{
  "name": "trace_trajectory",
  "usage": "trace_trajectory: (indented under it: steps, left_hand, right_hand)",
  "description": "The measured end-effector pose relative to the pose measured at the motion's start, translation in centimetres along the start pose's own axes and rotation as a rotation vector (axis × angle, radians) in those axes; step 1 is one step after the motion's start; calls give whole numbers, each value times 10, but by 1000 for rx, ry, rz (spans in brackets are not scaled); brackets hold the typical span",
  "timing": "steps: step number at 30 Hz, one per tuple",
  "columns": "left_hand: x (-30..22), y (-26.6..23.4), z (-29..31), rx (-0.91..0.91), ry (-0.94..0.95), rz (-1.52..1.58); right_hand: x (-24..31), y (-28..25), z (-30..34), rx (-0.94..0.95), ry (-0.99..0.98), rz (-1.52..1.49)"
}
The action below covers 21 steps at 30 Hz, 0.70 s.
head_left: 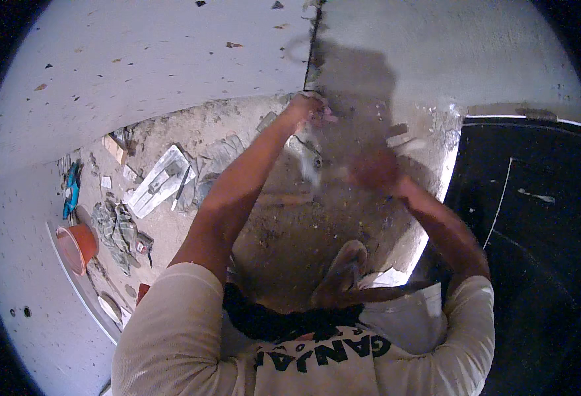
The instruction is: The person measures and marks a large white tile with a ruler and marker, then uses a hammer and chisel to chip away at the wall and floor edges. The person also briefly pets a cat before resuming the chiseling work.
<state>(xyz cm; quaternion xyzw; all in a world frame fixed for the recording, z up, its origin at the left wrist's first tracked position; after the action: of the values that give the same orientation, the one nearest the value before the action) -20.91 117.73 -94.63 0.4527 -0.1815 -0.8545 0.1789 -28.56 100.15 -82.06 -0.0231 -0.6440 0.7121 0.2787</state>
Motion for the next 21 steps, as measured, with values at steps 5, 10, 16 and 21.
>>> trace_trajectory:
  steps: [5,10,16,21]
  left_hand:
    - [-8,-2,9,-5,28,21]
    - [-8,7,7,39,50,-33]
    - [4,-22,-8,-18,134,-136]
    - [-2,-7,5,-66,27,-71]
  right_hand:
    - [-21,-5,-21,56,164,51]
    - [-19,-8,-12,26,21,23]
    - [-8,-8,-16,38,85,53]
    - [-12,-8,-26,92,-32,177]
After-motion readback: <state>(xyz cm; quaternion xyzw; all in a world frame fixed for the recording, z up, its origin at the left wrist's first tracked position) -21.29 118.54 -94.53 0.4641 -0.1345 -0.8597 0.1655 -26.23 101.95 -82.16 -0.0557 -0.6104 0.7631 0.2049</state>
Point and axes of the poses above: each hand's wrist, its own z-axis away from the middle knuckle, its own y-axis out of the palm, x = y × z, the point moved 8 cm from there along -z, towards the middle knuckle, and after that the axes turned 10 degrees about -z, right-handed, at the moved point
